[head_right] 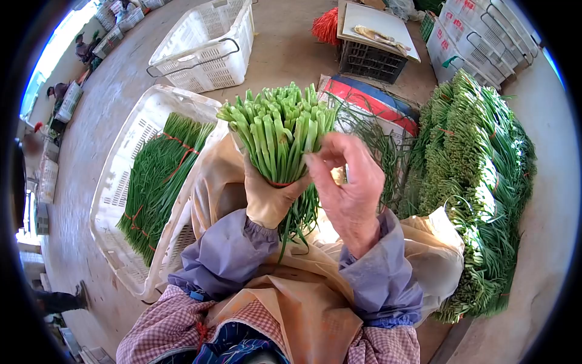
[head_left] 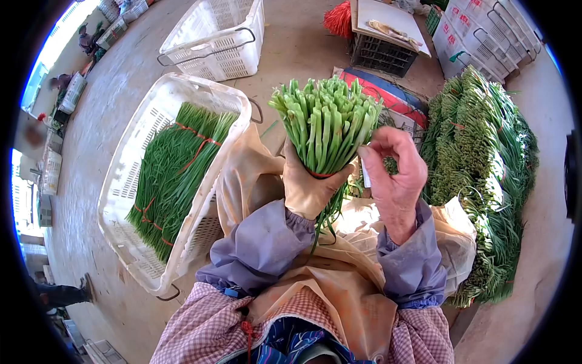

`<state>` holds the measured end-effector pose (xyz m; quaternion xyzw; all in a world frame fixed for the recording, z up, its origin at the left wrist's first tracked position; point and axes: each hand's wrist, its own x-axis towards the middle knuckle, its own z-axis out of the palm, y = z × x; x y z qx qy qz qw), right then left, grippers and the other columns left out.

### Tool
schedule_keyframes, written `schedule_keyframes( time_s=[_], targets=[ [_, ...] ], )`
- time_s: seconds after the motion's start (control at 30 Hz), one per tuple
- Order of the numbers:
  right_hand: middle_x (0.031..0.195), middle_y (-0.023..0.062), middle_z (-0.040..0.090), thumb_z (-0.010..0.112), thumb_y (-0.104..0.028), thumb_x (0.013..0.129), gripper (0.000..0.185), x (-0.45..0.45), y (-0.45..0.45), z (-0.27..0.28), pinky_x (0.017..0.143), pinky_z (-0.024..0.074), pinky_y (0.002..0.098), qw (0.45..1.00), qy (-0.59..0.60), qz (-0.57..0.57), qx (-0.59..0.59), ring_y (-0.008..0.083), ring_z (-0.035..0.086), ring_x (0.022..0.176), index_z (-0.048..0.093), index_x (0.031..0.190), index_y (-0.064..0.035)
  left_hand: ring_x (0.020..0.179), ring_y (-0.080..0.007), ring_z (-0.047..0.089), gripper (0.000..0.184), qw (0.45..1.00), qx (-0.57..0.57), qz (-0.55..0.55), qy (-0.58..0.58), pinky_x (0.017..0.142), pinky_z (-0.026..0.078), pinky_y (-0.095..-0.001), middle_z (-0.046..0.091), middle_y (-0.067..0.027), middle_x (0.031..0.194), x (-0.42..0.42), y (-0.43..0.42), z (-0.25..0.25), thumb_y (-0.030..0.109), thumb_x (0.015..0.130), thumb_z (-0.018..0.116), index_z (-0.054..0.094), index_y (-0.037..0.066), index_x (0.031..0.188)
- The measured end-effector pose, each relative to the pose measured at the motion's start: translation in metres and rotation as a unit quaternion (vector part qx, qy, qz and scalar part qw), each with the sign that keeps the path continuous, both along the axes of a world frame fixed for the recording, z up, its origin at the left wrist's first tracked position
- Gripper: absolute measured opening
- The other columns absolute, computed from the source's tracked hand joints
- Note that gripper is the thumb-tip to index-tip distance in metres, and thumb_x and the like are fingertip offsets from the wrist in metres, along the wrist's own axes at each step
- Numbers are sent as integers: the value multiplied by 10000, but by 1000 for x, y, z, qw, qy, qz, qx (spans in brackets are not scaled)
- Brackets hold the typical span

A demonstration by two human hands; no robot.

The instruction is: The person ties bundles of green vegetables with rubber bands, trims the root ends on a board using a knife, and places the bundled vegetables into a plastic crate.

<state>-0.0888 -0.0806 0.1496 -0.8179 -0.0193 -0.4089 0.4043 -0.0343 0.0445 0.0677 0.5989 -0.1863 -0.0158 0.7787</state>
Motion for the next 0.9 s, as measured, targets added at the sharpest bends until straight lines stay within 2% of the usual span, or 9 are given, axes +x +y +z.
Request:
schedule_keyframes(
  time_s=[0.1, 0.13, 0.27, 0.4, 0.53, 0.7, 0.77, 0.83, 0.9],
  targets=[
    [793, 95, 628, 727, 32, 806, 168, 7, 4, 6, 604, 492, 271, 1000, 25, -8, -8, 189, 625, 642, 617, 928, -2, 1107, -227, 624, 933, 998, -46, -7, 35, 951, 515, -357, 598, -139, 1241, 0, -3, -3, 135, 681, 895, 301, 13, 1389],
    [791, 101, 627, 728, 29, 808, 163, 7, 2, 3, 604, 495, 274, 1000, 23, -8, -14, 199, 631, 642, 618, 925, 0, 1112, -240, 625, 769, 1000, -11, -2, -6, 945, 544, -369, 569, -129, 1260, 1, 0, -1, -74, 738, 799, 347, 55, 1345],
    [771, 97, 636, 713, 29, 832, 124, 5, 5, -6, 559, 495, 270, 1000, 12, -21, -2, 169, 638, 609, 614, 906, 21, 1111, -224, 625, 769, 999, -39, -12, 14, 939, 541, -361, 588, -119, 1235, 2, -1, 1, -45, 735, 817, 352, 46, 1340],
    [765, 57, 672, 654, 41, 886, 26, 8, 4, 5, 493, 485, 219, 967, 32, 93, 234, 78, 605, 582, 643, 900, 22, 1095, -205, 629, 753, 997, -62, -29, 17, 930, 535, -353, 611, -105, 1203, 3, -1, 6, -7, 728, 838, 379, 43, 1324],
    [783, 102, 679, 631, -80, 947, 67, 23, -22, 69, 487, 503, 250, 960, -87, 135, 228, 94, 605, 577, 645, 946, -15, 1080, -197, 631, 745, 999, -24, -27, 26, 930, 529, -349, 618, -100, 1204, 2, 0, 10, 3, 714, 852, 405, 32, 1309],
    [746, 8, 496, 441, -211, 1004, 243, 2, -147, 209, 708, 590, 315, 949, -246, 190, 45, 92, 543, 666, 513, 806, -88, 1045, -195, 646, 724, 992, -45, -50, 107, 917, 535, -343, 639, -99, 1180, 8, 4, -3, 15, 692, 871, 457, 15, 1286],
    [905, 63, 619, 553, -99, 921, 106, -19, -188, 192, 783, 555, 298, 998, -27, -28, -49, 148, 613, 780, 590, 1006, -49, 1032, -193, 649, 724, 992, -26, -68, 101, 919, 532, -340, 651, -97, 1151, 11, 9, -1, 51, 692, 879, 463, 7, 1283],
    [994, 81, 665, 668, -59, 820, 322, -14, -142, 122, 811, 536, 311, 966, 173, -58, -185, 176, 633, 839, 626, 1139, -62, 1067, -183, 626, 831, 987, -38, -109, 114, 940, 519, -336, 619, -96, 1203, 15, 11, 2, 86, 666, 901, 397, 10, 1323],
    [1054, 112, 690, 737, -4, 746, 459, -10, -105, 44, 814, 531, 330, 957, 126, 13, -262, 205, 651, 883, 658, 1195, -64, 1033, -177, 637, 782, 988, -36, -98, 113, 916, 530, -338, 641, -89, 1165, 14, 9, -1, 88, 664, 902, 444, 8, 1293]
  ],
)
